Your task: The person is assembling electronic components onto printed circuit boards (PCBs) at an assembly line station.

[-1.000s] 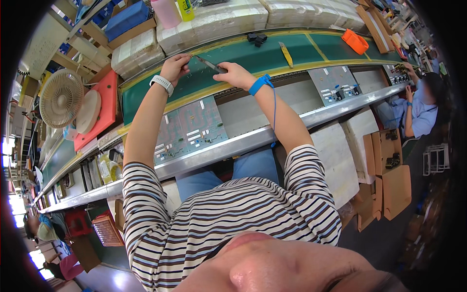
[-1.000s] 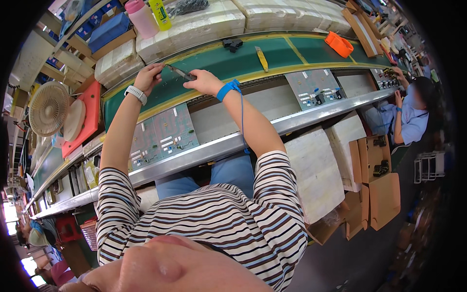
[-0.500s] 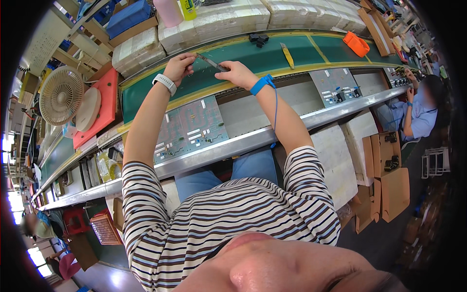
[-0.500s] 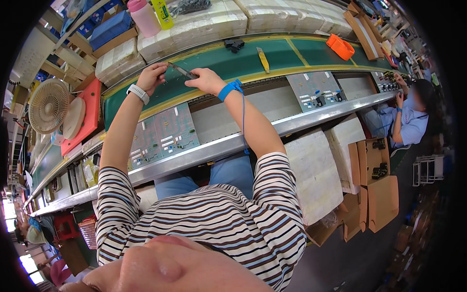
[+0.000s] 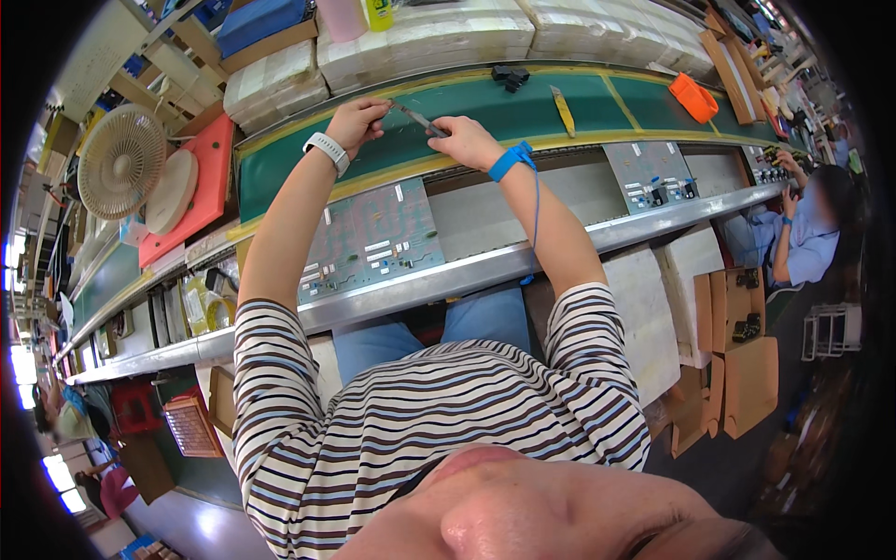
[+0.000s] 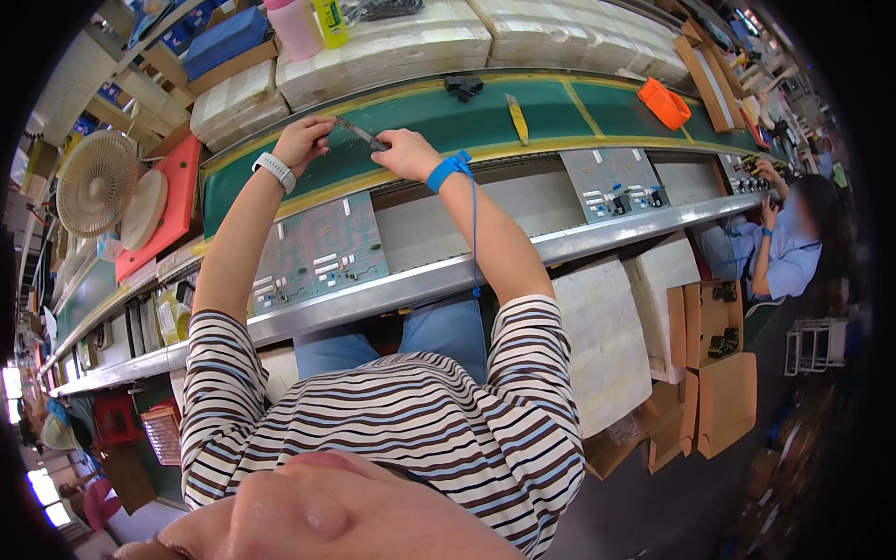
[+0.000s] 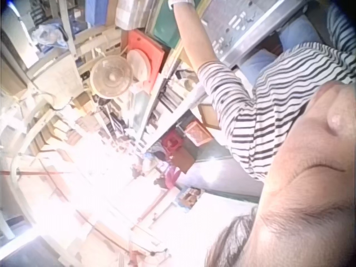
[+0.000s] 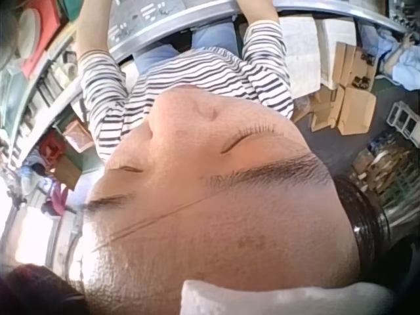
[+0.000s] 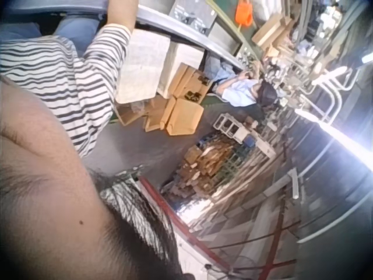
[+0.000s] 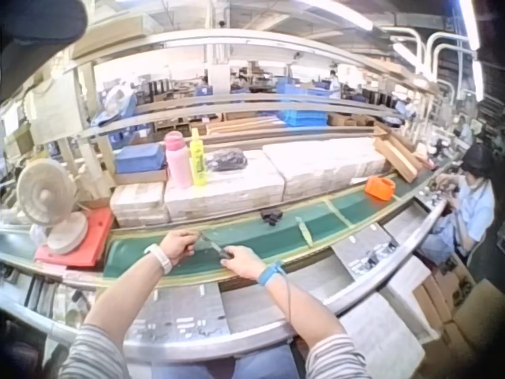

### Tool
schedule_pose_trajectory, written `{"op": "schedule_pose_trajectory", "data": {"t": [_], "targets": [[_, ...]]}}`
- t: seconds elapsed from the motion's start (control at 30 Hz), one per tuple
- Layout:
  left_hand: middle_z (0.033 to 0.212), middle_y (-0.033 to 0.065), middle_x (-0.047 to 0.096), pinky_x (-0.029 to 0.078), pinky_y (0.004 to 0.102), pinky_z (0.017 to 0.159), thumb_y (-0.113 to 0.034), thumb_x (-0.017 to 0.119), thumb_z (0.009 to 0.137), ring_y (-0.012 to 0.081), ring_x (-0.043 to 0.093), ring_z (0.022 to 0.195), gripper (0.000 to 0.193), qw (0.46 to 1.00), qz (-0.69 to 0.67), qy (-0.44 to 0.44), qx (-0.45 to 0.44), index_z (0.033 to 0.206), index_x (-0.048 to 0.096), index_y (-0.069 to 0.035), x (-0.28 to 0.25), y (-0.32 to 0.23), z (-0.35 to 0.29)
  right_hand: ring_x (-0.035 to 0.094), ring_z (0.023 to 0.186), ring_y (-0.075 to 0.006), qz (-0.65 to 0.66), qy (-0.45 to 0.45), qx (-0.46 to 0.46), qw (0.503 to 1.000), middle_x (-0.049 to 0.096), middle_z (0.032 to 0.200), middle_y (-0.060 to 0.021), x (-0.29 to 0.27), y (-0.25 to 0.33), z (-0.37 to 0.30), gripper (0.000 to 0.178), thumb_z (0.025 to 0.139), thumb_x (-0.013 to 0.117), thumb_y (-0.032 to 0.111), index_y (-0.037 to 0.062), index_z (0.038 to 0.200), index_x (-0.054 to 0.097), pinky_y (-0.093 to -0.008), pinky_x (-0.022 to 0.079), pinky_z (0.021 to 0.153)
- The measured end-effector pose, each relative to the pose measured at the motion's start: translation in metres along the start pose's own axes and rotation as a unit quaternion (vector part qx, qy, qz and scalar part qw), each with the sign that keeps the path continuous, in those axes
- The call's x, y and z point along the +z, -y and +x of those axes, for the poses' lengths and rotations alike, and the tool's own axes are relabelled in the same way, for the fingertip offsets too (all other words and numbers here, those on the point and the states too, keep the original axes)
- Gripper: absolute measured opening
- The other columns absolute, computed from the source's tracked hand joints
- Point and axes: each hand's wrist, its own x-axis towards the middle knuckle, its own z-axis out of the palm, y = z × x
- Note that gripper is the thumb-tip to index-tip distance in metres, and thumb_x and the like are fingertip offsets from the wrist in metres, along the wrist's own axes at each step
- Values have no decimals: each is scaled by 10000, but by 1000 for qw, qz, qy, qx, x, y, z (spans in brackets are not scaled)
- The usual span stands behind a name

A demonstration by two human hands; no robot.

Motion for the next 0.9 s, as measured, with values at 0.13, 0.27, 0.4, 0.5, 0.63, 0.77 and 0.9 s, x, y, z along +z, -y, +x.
{"op": "schedule_pose_trajectory", "data": {"t": [0.13,0.27,0.4,0.5,0.63,0.77,0.9], "targets": [[721,-50,514,467,179,553,-129,566,863,40,467,588,203,999,-1,-19,-27,1042,590,-37,-4,12,3,575,848,-371,-56,25,4,998,624,879,-193,1,6,6,311,743,591,261,20,937,626,-412,454,750],[760,-30,549,487,185,566,-116,575,854,51,485,601,170,995,-37,-57,-69,1007,607,-48,-8,25,10,576,852,-377,-144,68,21,987,620,885,-207,2,10,20,314,744,573,276,22,916,639,-414,457,765],[772,-6,554,509,206,582,-102,588,840,66,513,637,137,988,-43,-108,-105,961,626,-53,-24,35,14,580,867,-376,-247,98,20,964,618,893,-221,8,11,43,325,738,556,277,10,905,641,-411,462,795],[817,32,576,524,247,585,-109,618,815,114,539,675,174,982,-30,-159,-99,976,624,-44,-39,35,0,582,909,-360,-357,88,-1,930,617,926,-222,16,22,57,371,744,579,322,2,927,619,-413,467,809],[631,35,535,416,219,433,-106,663,774,94,468,486,199,990,-55,-122,-37,950,639,-16,-24,23,-25,569,944,-335,-466,10,-100,879,585,1028,-178,8,17,57,633,719,592,568,44,1073,567,-427,466,778],[632,3,498,318,216,401,-110,639,806,70,386,478,149,991,-90,-99,-7,908,588,-14,-15,25,-59,519,993,-300,-510,-161,-310,786,559,1064,-125,18,-2,56,623,749,607,501,77,1196,516,-401,404,857],[670,-6,501,278,210,413,-96,612,830,59,337,476,95,959,-271,-78,-9,884,558,-41,1,39,-101,526,901,-281,-178,-41,-408,894,547,967,-118,52,77,-11,405,732,686,158,54,1105,568,-374,418,787]]}}
